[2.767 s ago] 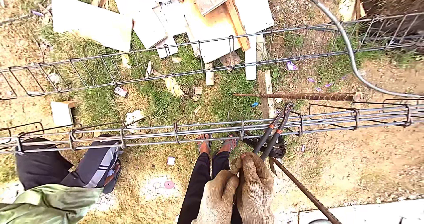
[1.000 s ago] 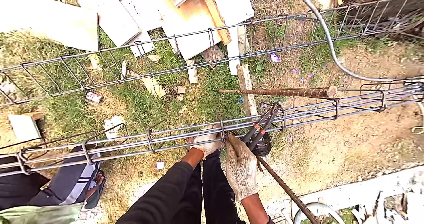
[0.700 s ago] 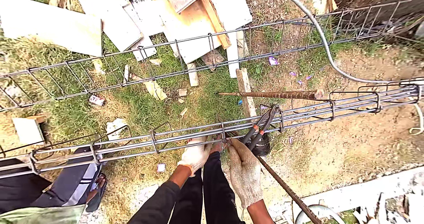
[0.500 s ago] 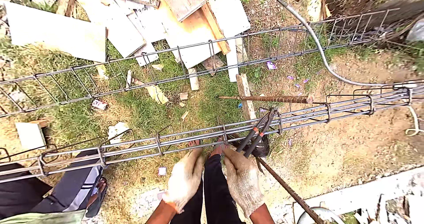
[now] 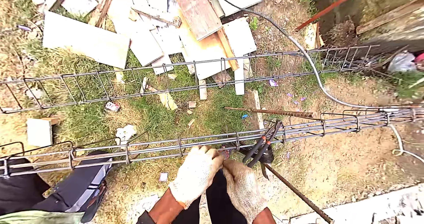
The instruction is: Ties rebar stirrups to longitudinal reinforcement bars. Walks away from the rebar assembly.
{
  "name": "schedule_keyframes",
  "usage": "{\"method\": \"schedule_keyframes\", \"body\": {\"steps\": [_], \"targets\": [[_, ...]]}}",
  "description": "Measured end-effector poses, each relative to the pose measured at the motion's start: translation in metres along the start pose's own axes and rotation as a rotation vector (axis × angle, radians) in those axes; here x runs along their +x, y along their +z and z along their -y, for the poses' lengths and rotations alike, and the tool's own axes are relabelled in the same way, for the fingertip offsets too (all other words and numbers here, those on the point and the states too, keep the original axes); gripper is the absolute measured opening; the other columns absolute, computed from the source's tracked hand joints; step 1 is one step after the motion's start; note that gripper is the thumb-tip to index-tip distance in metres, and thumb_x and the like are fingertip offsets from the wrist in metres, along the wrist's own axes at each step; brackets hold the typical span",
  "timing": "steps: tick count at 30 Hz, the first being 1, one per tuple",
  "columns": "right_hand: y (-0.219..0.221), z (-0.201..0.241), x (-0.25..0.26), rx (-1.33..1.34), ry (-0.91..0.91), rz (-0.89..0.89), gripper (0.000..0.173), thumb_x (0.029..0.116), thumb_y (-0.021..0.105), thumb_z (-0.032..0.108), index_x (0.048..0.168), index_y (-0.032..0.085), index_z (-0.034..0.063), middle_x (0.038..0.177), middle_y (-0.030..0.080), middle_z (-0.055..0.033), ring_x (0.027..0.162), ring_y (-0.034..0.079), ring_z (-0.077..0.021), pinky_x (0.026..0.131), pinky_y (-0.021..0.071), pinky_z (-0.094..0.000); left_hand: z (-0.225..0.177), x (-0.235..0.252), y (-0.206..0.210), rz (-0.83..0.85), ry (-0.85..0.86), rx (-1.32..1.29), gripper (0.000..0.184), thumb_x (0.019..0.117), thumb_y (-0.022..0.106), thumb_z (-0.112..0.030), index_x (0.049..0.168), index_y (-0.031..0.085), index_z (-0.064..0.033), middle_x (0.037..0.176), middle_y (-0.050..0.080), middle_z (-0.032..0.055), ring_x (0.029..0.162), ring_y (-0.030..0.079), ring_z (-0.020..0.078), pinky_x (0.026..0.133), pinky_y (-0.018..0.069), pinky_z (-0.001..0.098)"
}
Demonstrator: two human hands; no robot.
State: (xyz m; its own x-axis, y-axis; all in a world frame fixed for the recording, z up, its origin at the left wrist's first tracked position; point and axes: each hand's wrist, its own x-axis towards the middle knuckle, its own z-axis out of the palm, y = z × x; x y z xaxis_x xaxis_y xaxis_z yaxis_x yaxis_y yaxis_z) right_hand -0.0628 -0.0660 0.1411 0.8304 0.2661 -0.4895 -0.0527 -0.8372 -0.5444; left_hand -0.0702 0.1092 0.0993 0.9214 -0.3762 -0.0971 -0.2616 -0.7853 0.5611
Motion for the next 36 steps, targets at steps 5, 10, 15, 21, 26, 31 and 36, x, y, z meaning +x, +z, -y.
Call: {"method": "schedule_keyframes", "body": {"steps": [5,10,15,21,26,31,36], "targets": [[-0.003,0.018,0.000,0.087,0.007,-0.054,0.024,0.1007,0.058,0.021,0.109,0.078,0.0127,0.102,0.077,-0.0002,0.095,0.073,-0.0099,0.089,0.0600,-0.0329,0.003,-0.006,0.002,-0.213,-0.017,0.072,0.018,0.0988,0.056,-0.023,0.089,0.070,-0.0193,0.087,0.071,-0.0007,0.087,0.070,0.0214,0.096,0.0519,0.0509],[-0.026,0.025,-0.001,0.160,0.029,-0.070,0.028,0.1007,0.057,0.015,0.122,0.075,0.0149,0.109,0.077,0.0008,0.091,0.072,-0.0062,0.086,0.0609,-0.0295,-0.006,0.004,-0.008,-0.265,-0.143,0.045,0.025,0.0999,0.053,-0.029,0.088,0.072,-0.0193,0.087,0.072,0.0002,0.085,0.071,0.0222,0.100,0.0493,0.0562],[-0.060,0.027,-0.008,0.349,0.207,0.024,0.052,0.1032,0.051,0.015,0.155,0.044,0.0101,0.080,0.072,0.0013,0.050,0.062,-0.0124,0.047,0.0573,-0.0343,-0.021,0.026,-0.013,-0.285,-0.174,-0.001,0.027,0.1000,0.052,-0.032,0.088,0.073,-0.0200,0.089,0.073,-0.0002,0.088,0.071,0.0214,0.101,0.0487,0.0555],[-0.108,0.010,-0.013,0.397,0.265,0.154,0.034,0.1054,0.047,0.015,0.135,0.063,0.0073,0.080,0.073,-0.0003,0.051,0.060,-0.0117,0.047,0.0530,-0.0315,-0.031,0.048,-0.009,-0.306,-0.161,-0.008,0.028,0.0998,0.052,-0.032,0.085,0.071,-0.0191,0.085,0.071,-0.0001,0.085,0.069,0.0207,0.102,0.0471,0.0541],[-0.120,0.001,0.015,0.356,0.108,0.091,0.028,0.1048,0.051,0.014,0.125,0.069,0.0060,0.079,0.071,0.0033,0.056,0.062,-0.0067,0.049,0.0545,-0.0260,-0.058,0.070,0.005,-0.456,-0.434,-0.186,0.026,0.0988,0.054,-0.027,0.085,0.073,-0.0157,0.083,0.072,-0.0002,0.087,0.070,0.0163,0.104,0.0479,0.0478],[-0.125,-0.028,0.049,0.124,-0.175,-0.007,0.027,0.1028,0.053,0.018,0.118,0.075,0.0100,0.087,0.075,0.0040,0.070,0.069,-0.0044,0.065,0.0614,-0.0263,-0.074,0.089,0.025,-0.438,-0.635,-0.307,0.027,0.0996,0.055,-0.028,0.091,0.076,-0.0147,0.090,0.075,-0.0012,0.094,0.071,0.0156,0.104,0.0493,0.0463],[-0.133,-0.047,0.096,-0.286,-0.183,0.213,0.032,0.1040,0.048,0.027,0.120,0.074,0.0187,0.096,0.076,-0.0058,0.088,0.074,-0.0246,0.077,0.0608,-0.0492,-0.053,0.106,0.033,-0.088,-0.744,-0.369,0.034,0.1043,0.047,-0.037,0.117,0.076,-0.0233,0.111,0.075,-0.0042,0.109,0.068,0.0139,0.107,0.0458,0.0490]]}}
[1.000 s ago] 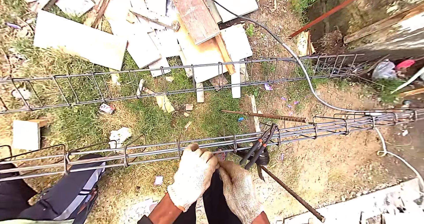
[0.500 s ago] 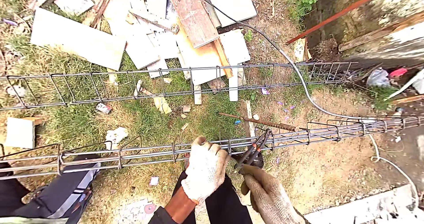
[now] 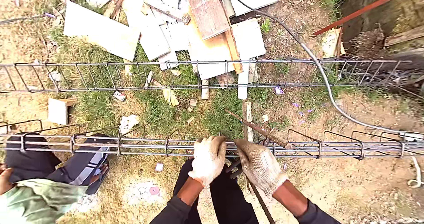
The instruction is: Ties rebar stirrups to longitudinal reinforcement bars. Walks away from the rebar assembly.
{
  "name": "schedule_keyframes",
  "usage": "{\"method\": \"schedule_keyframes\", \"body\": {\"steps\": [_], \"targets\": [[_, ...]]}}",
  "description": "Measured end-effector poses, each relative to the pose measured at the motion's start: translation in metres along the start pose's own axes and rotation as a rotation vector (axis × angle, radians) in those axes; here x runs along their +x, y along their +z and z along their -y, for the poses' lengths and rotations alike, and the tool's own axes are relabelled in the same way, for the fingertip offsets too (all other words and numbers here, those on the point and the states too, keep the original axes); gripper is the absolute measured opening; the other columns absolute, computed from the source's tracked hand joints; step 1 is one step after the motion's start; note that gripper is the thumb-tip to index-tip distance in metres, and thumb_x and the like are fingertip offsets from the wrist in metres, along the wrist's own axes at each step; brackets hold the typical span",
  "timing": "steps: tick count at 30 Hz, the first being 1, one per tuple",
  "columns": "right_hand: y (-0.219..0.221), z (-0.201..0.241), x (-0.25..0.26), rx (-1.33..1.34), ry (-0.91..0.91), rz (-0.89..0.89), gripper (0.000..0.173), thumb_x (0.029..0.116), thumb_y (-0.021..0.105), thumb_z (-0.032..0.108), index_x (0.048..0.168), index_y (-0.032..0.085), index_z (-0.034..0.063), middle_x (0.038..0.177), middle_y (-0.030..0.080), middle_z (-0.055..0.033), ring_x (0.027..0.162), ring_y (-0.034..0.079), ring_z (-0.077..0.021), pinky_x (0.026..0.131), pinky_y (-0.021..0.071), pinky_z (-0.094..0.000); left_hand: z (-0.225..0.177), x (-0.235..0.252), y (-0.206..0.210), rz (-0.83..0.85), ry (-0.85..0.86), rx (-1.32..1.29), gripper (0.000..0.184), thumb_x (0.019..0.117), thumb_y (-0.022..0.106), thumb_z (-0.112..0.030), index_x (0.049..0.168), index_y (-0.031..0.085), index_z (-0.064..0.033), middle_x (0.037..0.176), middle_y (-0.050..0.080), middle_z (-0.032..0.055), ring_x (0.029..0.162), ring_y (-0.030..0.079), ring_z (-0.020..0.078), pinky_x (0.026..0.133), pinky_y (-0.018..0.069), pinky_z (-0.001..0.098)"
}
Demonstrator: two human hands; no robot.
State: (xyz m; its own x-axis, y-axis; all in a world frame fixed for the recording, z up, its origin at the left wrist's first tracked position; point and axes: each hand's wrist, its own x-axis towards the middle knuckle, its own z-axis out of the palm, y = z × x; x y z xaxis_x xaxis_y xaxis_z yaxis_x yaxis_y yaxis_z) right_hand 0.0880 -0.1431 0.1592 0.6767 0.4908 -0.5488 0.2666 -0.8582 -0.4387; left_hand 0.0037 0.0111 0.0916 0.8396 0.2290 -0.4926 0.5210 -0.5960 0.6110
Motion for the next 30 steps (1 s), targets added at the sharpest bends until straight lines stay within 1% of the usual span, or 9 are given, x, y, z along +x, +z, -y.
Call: {"method": "schedule_keyframes", "body": {"steps": [3,5,8,13,16,20,23,26,30], "targets": [[-0.004,-0.008,0.020,-0.154,0.029,0.174,0.033,0.1052,0.046,0.028,0.126,0.070,0.0200,0.100,0.075,-0.0095,0.093,0.073,-0.0318,0.080,0.0591,-0.0536,0.009,0.017,-0.012,0.171,-0.084,0.070,0.043,0.1043,0.045,-0.035,0.144,0.060,-0.0262,0.130,0.069,0.0020,0.120,0.064,0.0226,0.104,0.0475,0.0535],[-0.003,-0.009,0.028,-0.231,0.016,0.229,0.032,0.1054,0.047,0.026,0.128,0.068,0.0183,0.102,0.074,-0.0111,0.093,0.073,-0.0331,0.079,0.0589,-0.0536,0.021,0.022,-0.013,0.176,-0.066,0.146,0.044,0.1046,0.046,-0.035,0.146,0.056,-0.0276,0.130,0.068,0.0021,0.118,0.064,0.0238,0.100,0.0493,0.0529],[0.001,-0.009,0.042,-0.315,-0.009,0.287,0.032,0.1041,0.050,0.022,0.131,0.066,0.0167,0.104,0.073,-0.0128,0.092,0.073,-0.0337,0.077,0.0590,-0.0525,0.038,0.031,-0.010,0.217,-0.007,0.194,0.040,0.1043,0.049,-0.036,0.142,0.060,-0.0285,0.129,0.068,0.0007,0.118,0.064,0.0229,0.099,0.0497,0.0525],[0.009,-0.007,0.057,-0.383,-0.067,0.386,0.029,0.1015,0.056,0.022,0.129,0.065,0.0160,0.102,0.072,-0.0132,0.088,0.072,-0.0347,0.073,0.0580,-0.0536,0.046,0.051,-0.008,0.343,0.058,-0.052,0.035,0.1053,0.053,-0.033,0.137,0.066,-0.0244,0.122,0.071,0.0016,0.110,0.068,0.0169,0.099,0.0543,0.0476],[0.013,-0.002,0.067,-0.418,-0.096,0.413,0.025,0.1003,0.057,0.021,0.124,0.065,0.0177,0.101,0.072,-0.0114,0.088,0.072,-0.0344,0.071,0.0578,-0.0545,0.047,0.068,-0.009,0.386,0.087,-0.103,0.027,0.1034,0.058,-0.032,0.124,0.074,-0.0241,0.114,0.074,-0.0021,0.107,0.069,0.0119,0.099,0.0551,0.0437],[0.021,0.000,0.074,-0.448,-0.148,0.344,0.018,0.0968,0.062,0.018,0.114,0.067,0.0166,0.092,0.070,-0.0111,0.078,0.071,-0.0348,0.062,0.0572,-0.0548,0.044,0.082,-0.010,0.468,0.060,-0.044,0.020,0.1029,0.058,-0.028,0.108,0.076,-0.0197,0.093,0.074,0.0009,0.087,0.071,0.0159,0.083,0.0586,0.0466],[0.024,-0.002,0.075,-0.435,-0.166,0.291,0.018,0.0941,0.066,0.015,0.112,0.068,0.0172,0.088,0.069,-0.0107,0.075,0.069,-0.0343,0.058,0.0561,-0.0539,0.043,0.088,-0.007,0.526,0.063,0.093,0.024,0.1041,0.052,-0.029,0.108,0.073,-0.0181,0.092,0.072,0.0046,0.090,0.070,0.0225,0.081,0.0565,0.0524],[0.025,0.004,0.084,-0.430,-0.157,0.319,0.024,0.0959,0.063,0.013,0.119,0.068,0.0159,0.097,0.070,-0.0128,0.081,0.070,-0.0358,0.063,0.0571,-0.0553,0.048,0.088,0.000,0.498,0.046,0.080,0.023,0.1043,0.051,-0.029,0.106,0.071,-0.0180,0.091,0.071,0.0050,0.089,0.070,0.0241,0.079,0.0558,0.0545],[0.022,0.008,0.092,-0.362,-0.169,0.333,0.022,0.0945,0.067,0.013,0.116,0.072,0.0169,0.101,0.071,-0.0128,0.088,0.071,-0.0361,0.070,0.0569,-0.0580,0.021,0.070,-0.024,0.503,-0.123,-0.153,0.020,0.1048,0.054,-0.018,0.107,0.072,-0.0093,0.093,0.071,0.0119,0.085,0.068,0.0271,0.076,0.0530,0.0541]]}}
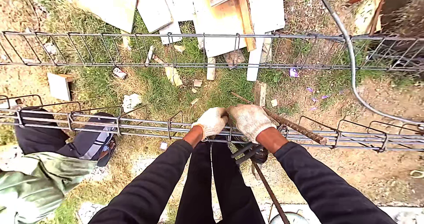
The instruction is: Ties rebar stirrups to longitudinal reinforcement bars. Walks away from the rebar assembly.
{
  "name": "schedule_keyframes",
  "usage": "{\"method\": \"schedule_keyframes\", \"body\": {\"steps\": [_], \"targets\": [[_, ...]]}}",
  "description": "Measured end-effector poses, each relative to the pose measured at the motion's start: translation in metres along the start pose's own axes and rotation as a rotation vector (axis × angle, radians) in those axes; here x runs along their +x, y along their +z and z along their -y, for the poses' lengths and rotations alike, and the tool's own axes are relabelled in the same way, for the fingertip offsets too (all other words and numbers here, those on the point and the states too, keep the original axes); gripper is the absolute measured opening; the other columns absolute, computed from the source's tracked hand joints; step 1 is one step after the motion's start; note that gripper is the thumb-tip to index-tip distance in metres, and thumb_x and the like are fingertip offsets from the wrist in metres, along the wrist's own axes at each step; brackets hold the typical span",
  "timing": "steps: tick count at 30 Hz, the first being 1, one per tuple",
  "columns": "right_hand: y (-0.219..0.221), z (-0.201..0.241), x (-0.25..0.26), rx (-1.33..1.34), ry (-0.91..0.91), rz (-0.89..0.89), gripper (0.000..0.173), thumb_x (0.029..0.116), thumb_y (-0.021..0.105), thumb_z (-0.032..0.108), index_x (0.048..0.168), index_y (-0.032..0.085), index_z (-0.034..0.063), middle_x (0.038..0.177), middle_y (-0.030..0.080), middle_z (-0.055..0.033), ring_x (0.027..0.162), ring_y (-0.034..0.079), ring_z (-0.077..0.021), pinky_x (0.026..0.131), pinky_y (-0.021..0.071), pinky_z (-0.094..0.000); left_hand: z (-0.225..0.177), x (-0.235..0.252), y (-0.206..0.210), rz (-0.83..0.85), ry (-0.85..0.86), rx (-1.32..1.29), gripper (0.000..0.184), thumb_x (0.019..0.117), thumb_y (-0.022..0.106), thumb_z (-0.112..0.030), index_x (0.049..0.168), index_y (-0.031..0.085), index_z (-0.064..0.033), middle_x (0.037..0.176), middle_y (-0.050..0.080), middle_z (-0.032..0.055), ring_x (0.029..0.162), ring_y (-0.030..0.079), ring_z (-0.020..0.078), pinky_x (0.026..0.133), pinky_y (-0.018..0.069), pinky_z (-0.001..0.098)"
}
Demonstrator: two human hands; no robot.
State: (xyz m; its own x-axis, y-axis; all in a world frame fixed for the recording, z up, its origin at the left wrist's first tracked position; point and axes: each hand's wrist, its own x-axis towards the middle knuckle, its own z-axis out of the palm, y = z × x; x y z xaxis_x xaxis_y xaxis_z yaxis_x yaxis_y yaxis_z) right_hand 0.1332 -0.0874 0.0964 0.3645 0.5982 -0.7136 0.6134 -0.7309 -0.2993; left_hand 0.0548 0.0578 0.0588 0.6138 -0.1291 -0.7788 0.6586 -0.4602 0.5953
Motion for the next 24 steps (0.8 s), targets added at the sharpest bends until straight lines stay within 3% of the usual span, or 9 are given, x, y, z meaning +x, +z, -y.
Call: {"method": "schedule_keyframes", "body": {"steps": [2,6,11,15,19,24], "targets": [[0.000,0.002,0.016,-0.043,0.018,0.082,0.017,0.0959,0.064,0.017,0.112,0.071,0.0178,0.102,0.072,-0.0125,0.093,0.071,-0.0370,0.074,0.0562,-0.0605,-0.010,-0.006,-0.005,0.039,-0.078,-0.043,0.017,0.1029,0.056,-0.016,0.103,0.071,-0.0071,0.092,0.069,0.0136,0.084,0.066,0.0282,0.075,0.0513,0.0538],[-0.002,0.003,0.040,-0.090,-0.002,0.123,0.013,0.0962,0.060,0.018,0.102,0.072,0.0154,0.095,0.072,-0.0149,0.091,0.070,-0.0404,0.071,0.0548,-0.0640,0.036,0.040,0.016,0.040,-0.024,-0.140,0.013,0.0934,0.068,-0.022,0.090,0.073,-0.0101,0.083,0.071,0.0068,0.077,0.069,0.0198,0.070,0.0565,0.0469],[-0.017,0.011,0.050,-0.109,-0.022,0.195,0.012,0.0952,0.062,0.018,0.099,0.074,0.0156,0.098,0.073,-0.0149,0.095,0.070,-0.0395,0.074,0.0542,-0.0648,0.033,0.043,0.015,0.031,-0.045,-0.084,0.016,0.0863,0.077,-0.023,0.094,0.072,-0.0105,0.085,0.073,0.0066,0.078,0.071,0.0196,0.074,0.0587,0.0465],[-0.022,0.009,0.051,-0.155,-0.102,0.246,0.011,0.0949,0.063,0.016,0.095,0.073,0.0122,0.096,0.072,-0.0155,0.094,0.069,-0.0390,0.074,0.0539,-0.0638,0.037,0.040,0.012,0.123,-0.003,0.030,0.017,0.0933,0.069,-0.030,0.100,0.072,-0.0154,0.090,0.073,0.0036,0.085,0.071,0.0180,0.078,0.0579,0.0492],[-0.022,0.005,0.044,-0.172,-0.182,0.256,0.008,0.0933,0.066,0.017,0.093,0.073,0.0148,0.093,0.072,-0.0135,0.093,0.069,-0.0383,0.073,0.0537,-0.0636,0.038,0.030,0.005,0.194,0.103,0.221,0.027,0.1011,0.056,-0.038,0.092,0.071,-0.0176,0.083,0.068,0.0030,0.082,0.067,0.0206,0.074,0.0524,0.0524],[-0.025,0.009,0.033,-0.164,-0.156,0.263,0.011,0.0948,0.065,0.018,0.090,0.072,0.0120,0.090,0.071,-0.0143,0.090,0.069,-0.0383,0.072,0.0537,-0.0622,0.031,0.022,0.002,0.214,0.114,0.286,0.025,0.0996,0.058,-0.042,0.096,0.072,-0.0216,0.086,0.069,0.0008,0.085,0.067,0.0194,0.076,0.0530,0.0532]]}}
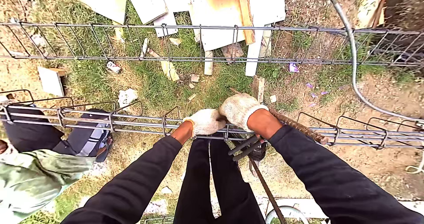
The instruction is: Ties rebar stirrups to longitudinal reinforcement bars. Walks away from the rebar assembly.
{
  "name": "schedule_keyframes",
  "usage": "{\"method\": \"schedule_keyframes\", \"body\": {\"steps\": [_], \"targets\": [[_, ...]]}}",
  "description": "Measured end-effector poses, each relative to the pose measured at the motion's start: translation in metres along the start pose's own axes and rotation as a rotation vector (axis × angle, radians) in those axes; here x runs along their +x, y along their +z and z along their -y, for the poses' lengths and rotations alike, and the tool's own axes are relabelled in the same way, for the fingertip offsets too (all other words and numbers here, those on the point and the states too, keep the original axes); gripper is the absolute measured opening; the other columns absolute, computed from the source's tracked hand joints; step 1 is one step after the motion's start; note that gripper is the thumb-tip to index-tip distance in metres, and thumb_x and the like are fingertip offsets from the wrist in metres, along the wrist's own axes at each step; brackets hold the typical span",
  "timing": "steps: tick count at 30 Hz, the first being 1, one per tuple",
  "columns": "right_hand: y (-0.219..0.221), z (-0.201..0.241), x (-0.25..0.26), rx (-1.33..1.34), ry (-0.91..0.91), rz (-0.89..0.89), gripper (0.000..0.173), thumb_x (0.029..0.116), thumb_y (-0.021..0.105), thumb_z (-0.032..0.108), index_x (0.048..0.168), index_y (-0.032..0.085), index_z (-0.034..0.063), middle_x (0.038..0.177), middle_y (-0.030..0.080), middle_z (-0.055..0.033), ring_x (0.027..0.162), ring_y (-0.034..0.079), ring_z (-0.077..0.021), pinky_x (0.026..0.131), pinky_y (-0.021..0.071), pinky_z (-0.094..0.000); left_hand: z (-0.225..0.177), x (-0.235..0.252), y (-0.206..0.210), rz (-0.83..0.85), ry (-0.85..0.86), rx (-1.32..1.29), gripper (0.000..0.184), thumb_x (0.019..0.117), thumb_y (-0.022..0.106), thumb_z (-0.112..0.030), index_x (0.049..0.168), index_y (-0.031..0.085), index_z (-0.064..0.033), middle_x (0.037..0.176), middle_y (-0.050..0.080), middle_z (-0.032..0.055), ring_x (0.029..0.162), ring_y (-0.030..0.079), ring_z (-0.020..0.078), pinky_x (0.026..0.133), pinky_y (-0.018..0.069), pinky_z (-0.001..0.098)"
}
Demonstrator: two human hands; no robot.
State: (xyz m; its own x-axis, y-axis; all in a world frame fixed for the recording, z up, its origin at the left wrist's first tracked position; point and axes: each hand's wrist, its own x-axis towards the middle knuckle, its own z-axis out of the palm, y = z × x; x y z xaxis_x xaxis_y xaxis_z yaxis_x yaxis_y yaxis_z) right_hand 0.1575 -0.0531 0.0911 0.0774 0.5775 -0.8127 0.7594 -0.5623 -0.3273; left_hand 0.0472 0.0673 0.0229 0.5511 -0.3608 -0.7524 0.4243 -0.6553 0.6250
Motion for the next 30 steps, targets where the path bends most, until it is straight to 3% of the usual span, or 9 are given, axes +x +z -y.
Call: {"method": "schedule_keyframes", "body": {"steps": [3,7,12,22,30], "targets": [[0.003,0.002,-0.008,0.002,0.005,-0.013,0.009,0.0940,0.065,0.017,0.089,0.071,0.0127,0.088,0.070,-0.0125,0.088,0.069,-0.0360,0.070,0.0541,-0.0598,0.005,0.002,0.003,0.006,0.002,-0.060,0.021,0.0968,0.064,-0.041,0.096,0.074,-0.0216,0.087,0.071,-0.0002,0.085,0.068,0.0178,0.078,0.0543,0.0522],[0.007,0.005,-0.029,0.057,0.027,-0.157,0.004,0.0842,0.077,0.012,0.084,0.073,0.0117,0.080,0.070,-0.0118,0.078,0.069,-0.0353,0.066,0.0547,-0.0590,0.012,0.011,0.008,0.008,0.064,-0.255,0.013,0.0927,0.070,-0.028,0.090,0.074,-0.0159,0.082,0.071,0.0006,0.078,0.067,0.0159,0.073,0.0553,0.0469],[0.002,0.002,0.001,0.010,0.045,0.042,0.009,0.0946,0.065,0.018,0.095,0.073,0.0131,0.093,0.071,-0.0142,0.091,0.069,-0.0382,0.072,0.0540,-0.0626,0.008,0.008,0.005,-0.005,0.115,-0.380,0.003,0.0895,0.073,-0.016,0.090,0.073,-0.0127,0.080,0.070,0.0002,0.074,0.066,0.0113,0.069,0.0545,0.0375],[0.003,-0.005,0.016,-0.026,-0.068,0.031,0.008,0.0921,0.068,0.021,0.092,0.073,0.0148,0.091,0.071,-0.0124,0.090,0.069,-0.0368,0.072,0.0534,-0.0633,0.007,0.006,0.012,-0.109,-0.199,-0.147,0.025,0.0822,0.074,-0.046,0.084,0.071,-0.0217,0.077,0.069,-0.0004,0.076,0.068,0.0197,0.070,0.0543,0.0557],[0.011,-0.008,0.016,-0.019,-0.021,0.038,0.008,0.0921,0.068,0.020,0.094,0.073,0.0137,0.093,0.072,-0.0140,0.091,0.069,-0.0385,0.073,0.0534,-0.0638,0.000,0.003,0.012,-0.092,-0.202,-0.194,0.022,0.0885,0.070,-0.045,0.086,0.073,-0.0231,0.080,0.071,-0.0012,0.079,0.068,0.0190,0.073,0.0539,0.0563]]}}
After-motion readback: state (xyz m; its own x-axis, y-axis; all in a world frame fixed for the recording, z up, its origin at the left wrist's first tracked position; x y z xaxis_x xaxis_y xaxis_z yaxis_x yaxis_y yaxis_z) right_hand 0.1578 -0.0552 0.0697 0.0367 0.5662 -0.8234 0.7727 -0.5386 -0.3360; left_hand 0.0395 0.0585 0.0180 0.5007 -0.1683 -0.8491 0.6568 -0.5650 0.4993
